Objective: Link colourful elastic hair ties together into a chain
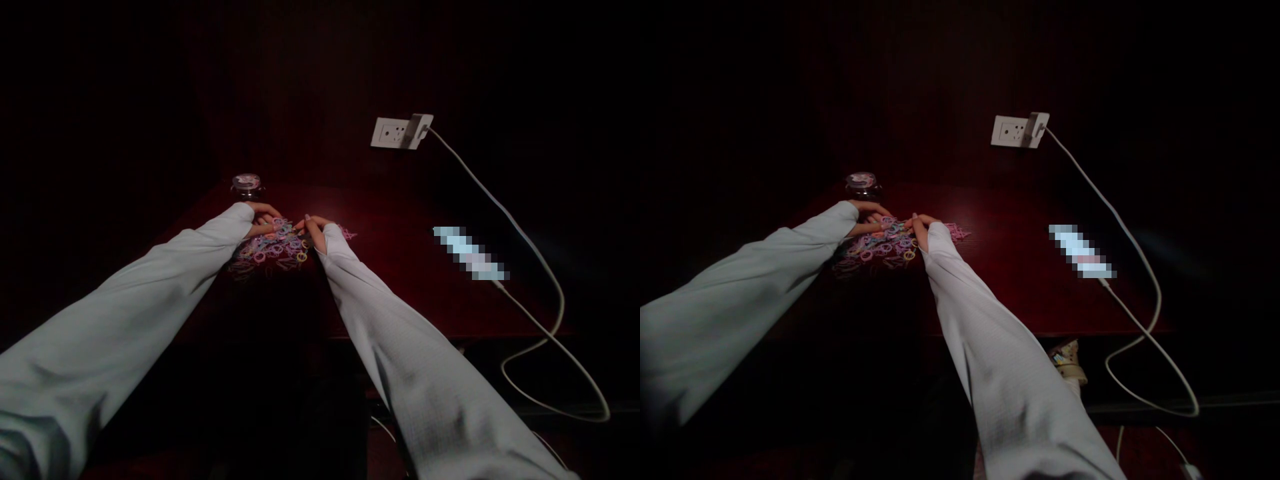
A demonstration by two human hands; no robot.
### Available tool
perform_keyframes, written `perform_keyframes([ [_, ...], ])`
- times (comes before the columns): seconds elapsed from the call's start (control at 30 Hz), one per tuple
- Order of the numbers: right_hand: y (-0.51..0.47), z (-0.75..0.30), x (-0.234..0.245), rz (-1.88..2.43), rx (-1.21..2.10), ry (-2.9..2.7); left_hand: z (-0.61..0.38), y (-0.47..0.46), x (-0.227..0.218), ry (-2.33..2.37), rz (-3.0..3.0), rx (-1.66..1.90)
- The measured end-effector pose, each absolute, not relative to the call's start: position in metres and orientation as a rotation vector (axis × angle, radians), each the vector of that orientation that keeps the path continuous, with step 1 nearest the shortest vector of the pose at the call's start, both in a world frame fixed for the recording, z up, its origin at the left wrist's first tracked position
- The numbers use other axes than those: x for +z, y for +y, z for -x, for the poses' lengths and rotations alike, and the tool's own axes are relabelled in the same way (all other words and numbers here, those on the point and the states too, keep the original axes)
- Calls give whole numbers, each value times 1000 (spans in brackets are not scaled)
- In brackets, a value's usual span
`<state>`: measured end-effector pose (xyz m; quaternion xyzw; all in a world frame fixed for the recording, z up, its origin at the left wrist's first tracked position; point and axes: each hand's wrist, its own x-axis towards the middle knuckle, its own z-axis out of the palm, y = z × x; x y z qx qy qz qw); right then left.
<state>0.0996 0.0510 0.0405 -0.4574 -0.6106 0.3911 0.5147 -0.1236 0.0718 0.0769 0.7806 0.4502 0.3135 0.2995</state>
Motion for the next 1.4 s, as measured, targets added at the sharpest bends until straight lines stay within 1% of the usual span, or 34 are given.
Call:
perform_keyframes([
  [0.3,48,-101,34,1188,859,-1531,124,63,92,1194,-2026,878],
  [0.6,48,-103,32,1225,740,-1610,126,65,87,1207,-2092,907],
  [0.73,48,-104,33,1229,686,-1666,128,63,84,1240,-2190,878],
  [0.9,52,-103,33,1290,659,-1692,131,62,81,1394,-2433,861],
  [1.03,52,-104,33,1266,678,-1685,127,61,85,1303,-2616,849],
  [1.1,50,-104,35,1271,664,-1681,124,59,89,1237,-2684,795],
  [1.27,45,-106,38,1289,588,-1731,120,48,95,1101,-2816,504],
  [1.4,46,-106,37,1248,584,-1738,118,47,89,1081,-2763,542],
])
